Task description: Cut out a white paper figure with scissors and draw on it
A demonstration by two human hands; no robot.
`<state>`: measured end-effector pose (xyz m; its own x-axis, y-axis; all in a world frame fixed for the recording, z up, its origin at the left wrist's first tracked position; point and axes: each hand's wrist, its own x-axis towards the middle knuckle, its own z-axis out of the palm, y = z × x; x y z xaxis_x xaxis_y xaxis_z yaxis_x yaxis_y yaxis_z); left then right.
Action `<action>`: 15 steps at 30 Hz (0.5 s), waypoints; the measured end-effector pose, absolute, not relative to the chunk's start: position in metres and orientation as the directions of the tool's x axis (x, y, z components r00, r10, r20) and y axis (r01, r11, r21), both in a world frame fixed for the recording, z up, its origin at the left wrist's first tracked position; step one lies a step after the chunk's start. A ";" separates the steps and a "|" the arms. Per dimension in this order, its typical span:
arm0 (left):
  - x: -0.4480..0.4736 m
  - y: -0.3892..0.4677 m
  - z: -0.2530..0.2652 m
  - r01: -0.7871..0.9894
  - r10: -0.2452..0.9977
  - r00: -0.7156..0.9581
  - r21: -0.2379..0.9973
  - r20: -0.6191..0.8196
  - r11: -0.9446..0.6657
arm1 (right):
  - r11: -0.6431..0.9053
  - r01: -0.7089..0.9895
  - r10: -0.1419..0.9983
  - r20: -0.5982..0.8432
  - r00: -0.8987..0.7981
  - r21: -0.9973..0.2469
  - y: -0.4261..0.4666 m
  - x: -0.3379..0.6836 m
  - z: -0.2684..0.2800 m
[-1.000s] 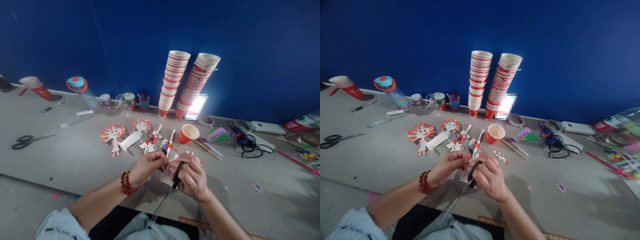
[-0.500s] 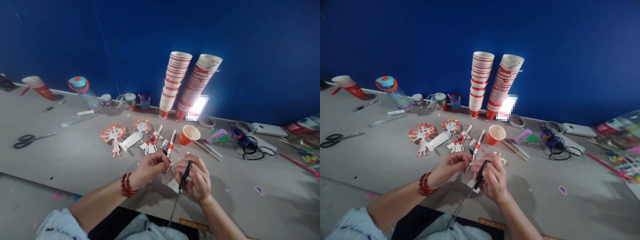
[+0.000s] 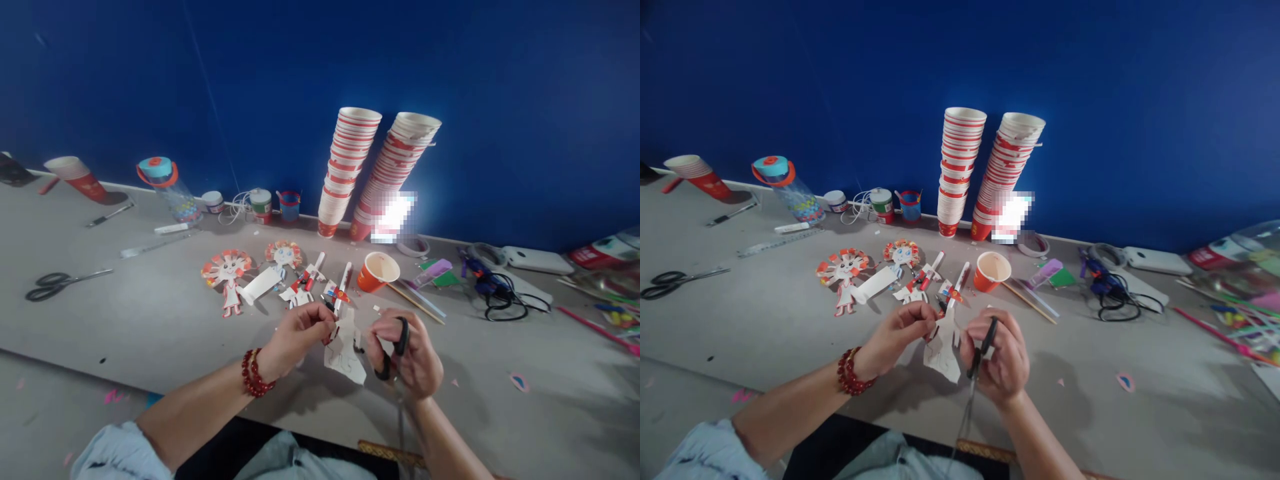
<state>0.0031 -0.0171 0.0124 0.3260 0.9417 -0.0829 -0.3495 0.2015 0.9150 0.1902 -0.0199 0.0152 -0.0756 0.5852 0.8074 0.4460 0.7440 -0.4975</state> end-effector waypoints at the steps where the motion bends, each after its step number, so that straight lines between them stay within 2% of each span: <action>1: 0.003 -0.017 0.012 -0.352 0.944 0.321 0.914 -0.082 0.199 | 0.725 0.457 0.604 0.795 -0.061 -0.516 -0.019 0.191 0.016; 4: 0.004 -0.018 0.011 -0.346 0.950 0.303 0.920 -0.076 0.184 | 0.719 0.464 0.634 0.762 -0.131 -0.518 -0.017 0.190 0.015; 8: 0.004 -0.019 0.009 -0.303 0.957 0.289 0.944 -0.041 0.132 | 0.775 0.468 0.591 0.749 -0.301 -0.424 -0.018 0.188 0.010; 15: 0.004 -0.020 0.010 -0.187 0.954 0.289 0.982 0.078 -0.024 | 0.794 0.491 0.563 0.736 -0.375 -0.358 -0.020 0.187 0.009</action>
